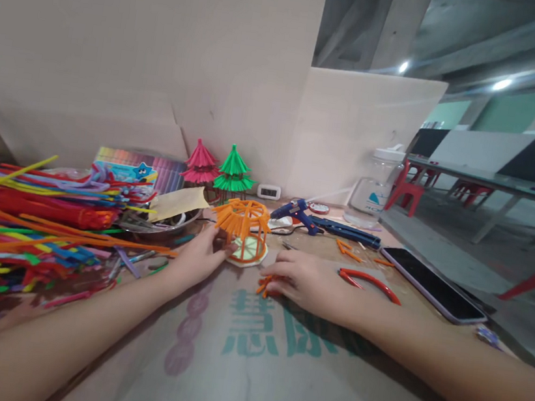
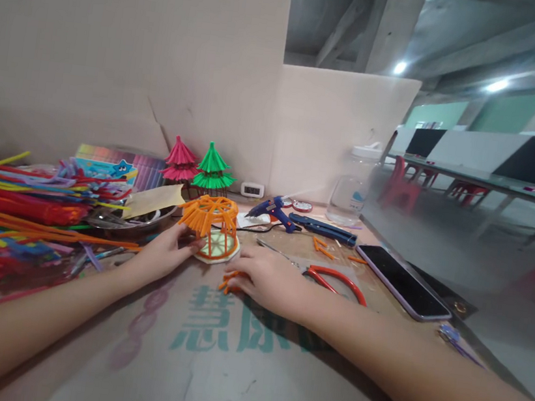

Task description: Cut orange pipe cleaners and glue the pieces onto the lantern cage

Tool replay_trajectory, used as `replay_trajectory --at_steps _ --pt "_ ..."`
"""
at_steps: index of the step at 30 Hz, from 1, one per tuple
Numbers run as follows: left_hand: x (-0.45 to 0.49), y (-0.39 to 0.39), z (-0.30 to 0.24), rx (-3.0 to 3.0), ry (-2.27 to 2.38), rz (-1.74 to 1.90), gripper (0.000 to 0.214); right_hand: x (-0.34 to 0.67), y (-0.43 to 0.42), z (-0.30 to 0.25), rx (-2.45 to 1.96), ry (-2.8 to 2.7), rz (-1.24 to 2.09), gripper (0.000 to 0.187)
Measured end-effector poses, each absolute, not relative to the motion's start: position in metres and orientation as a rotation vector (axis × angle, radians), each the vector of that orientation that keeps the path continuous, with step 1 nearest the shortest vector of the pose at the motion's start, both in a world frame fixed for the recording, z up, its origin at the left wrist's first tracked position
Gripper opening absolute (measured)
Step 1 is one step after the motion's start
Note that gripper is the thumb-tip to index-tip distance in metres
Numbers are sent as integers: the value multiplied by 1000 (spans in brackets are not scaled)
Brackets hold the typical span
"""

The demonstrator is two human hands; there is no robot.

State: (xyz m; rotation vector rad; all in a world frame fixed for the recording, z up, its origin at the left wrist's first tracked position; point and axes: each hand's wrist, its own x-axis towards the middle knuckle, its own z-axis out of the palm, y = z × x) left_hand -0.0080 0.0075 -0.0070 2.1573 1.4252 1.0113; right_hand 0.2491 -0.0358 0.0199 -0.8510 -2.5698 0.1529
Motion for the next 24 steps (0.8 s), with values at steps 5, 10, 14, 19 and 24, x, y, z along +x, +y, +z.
replay_trajectory --at_steps 5,10,14,19,24 --pt "-6 4 -4 2134 1377 1041 38 242 -39 16 -794 -2497 142 17" --pt "-6 2 -3 2131 1351 1063 36 251 -46 25 -804 -2329 265 19" --pt "-7 2 -4 2132 1377 1088 37 252 -48 30 -953 -2196 403 18" --pt "-6 2 -5 2167 1319 1144 41 236 -49 37 -863 -1878 902 20" --pt "-5 0 -4 2175 1357 1149 43 221 -51 37 -869 -1725 1092 12"
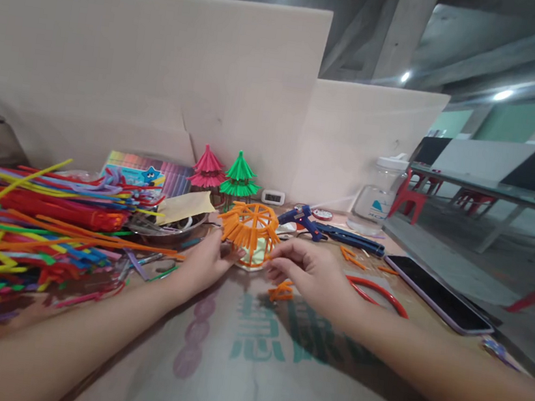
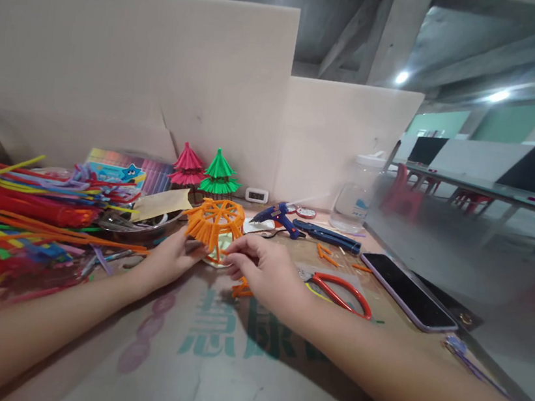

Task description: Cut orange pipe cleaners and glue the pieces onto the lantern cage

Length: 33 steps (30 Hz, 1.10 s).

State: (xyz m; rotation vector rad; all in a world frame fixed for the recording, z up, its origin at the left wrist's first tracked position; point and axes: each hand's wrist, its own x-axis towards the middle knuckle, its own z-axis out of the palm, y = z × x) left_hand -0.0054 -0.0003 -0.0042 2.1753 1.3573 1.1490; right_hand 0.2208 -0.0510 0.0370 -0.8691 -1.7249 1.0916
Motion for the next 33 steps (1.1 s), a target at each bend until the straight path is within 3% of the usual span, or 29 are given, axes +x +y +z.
replay_trajectory --at_steps 21,33 --pt "-3 -7 2 2426 1441 1083 32 213 -55 29 -841 -1317 1414 40" --pt "-2 -11 4 2546 1535 967 33 208 -65 23 -902 -1345 1265 35"
